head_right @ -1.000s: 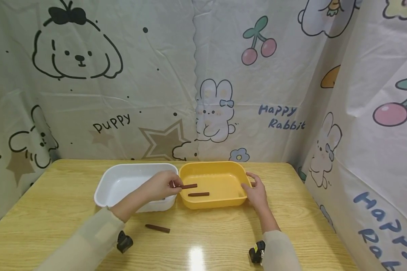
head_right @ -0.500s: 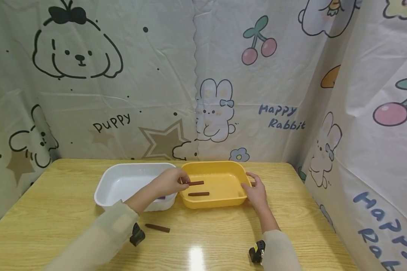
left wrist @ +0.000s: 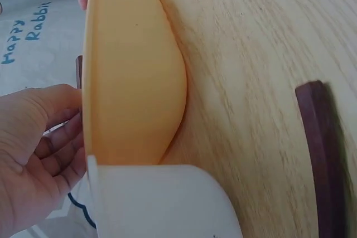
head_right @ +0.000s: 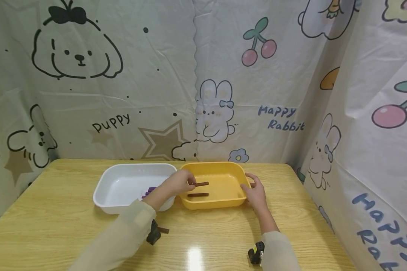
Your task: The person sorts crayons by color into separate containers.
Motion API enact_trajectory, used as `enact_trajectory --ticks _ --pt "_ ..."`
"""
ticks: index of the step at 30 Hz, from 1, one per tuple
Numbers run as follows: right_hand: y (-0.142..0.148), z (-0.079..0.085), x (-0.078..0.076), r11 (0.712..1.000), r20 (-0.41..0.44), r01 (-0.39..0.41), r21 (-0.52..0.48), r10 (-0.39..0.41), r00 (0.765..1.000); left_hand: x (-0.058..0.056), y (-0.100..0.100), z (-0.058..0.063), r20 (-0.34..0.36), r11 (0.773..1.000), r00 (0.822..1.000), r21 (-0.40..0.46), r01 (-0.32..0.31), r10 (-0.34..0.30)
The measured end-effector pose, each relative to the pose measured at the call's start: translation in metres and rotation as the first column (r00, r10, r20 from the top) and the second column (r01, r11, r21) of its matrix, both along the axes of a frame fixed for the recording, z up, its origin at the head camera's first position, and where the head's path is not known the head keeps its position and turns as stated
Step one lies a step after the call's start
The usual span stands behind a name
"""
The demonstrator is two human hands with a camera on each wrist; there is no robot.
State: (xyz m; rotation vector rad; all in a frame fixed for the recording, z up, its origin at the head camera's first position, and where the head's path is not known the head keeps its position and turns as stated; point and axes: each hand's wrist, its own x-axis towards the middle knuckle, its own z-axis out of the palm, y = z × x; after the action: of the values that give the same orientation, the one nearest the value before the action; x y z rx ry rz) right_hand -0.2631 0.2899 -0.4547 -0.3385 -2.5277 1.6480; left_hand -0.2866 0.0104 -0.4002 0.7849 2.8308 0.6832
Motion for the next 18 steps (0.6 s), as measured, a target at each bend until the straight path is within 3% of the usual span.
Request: enact_trajectory --ticks 6,18 --pt "0.000 0.000 -0.001 1.000 -0.003 0.011 -0.005 -0.011 1.000 -0.003 0.011 -0.007 -0.051 0.995 0.999 -0.102 -0.003 -0.002" --pt "0.001 -0.001 -0.001 1.000 0.005 0.005 -0.011 -0.005 1.000 0.001 0.026 -0.019 -0.082 0.964 0.995 -0.253 -0.083 0.064"
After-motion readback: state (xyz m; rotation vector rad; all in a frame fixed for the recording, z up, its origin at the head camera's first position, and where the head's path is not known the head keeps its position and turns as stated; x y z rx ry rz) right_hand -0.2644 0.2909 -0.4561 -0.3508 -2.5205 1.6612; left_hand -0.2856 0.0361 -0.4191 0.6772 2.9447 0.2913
